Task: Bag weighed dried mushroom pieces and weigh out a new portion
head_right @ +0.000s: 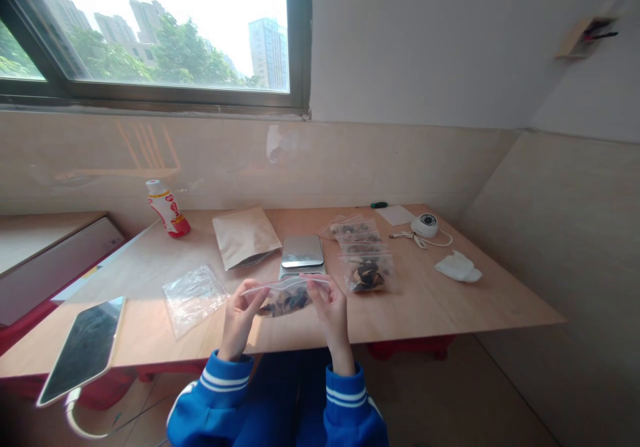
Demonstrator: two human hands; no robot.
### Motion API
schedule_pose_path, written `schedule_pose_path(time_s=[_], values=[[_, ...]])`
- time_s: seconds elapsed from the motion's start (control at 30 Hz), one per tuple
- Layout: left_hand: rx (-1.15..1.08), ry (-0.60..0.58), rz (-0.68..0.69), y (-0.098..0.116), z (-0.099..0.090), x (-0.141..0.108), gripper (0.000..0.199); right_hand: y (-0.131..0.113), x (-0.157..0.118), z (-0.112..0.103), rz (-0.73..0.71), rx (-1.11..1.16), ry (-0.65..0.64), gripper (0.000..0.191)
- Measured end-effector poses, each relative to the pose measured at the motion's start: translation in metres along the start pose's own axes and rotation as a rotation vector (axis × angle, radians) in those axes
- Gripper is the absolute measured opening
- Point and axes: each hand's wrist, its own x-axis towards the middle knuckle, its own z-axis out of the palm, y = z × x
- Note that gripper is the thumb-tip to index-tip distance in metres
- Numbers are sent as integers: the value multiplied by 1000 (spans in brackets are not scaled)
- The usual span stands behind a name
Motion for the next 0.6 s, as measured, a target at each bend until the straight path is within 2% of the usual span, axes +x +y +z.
schedule_pose_path(time_s=[0.3,0.43,0.5,0.6], values=[[47,63,114,-1,-3,1,28,-5,-1,-3,-76,-132,45,19],[81,121,192,-2,1,0,24,-4,-2,-5,-88,-155,110,19],[32,86,153,-3,4,-2,25,-3,-3,-6,-88,-131,116,20],[-30,-10,74,-5,7,-2,28,-1,-3,-6,-54,-1,44,19]])
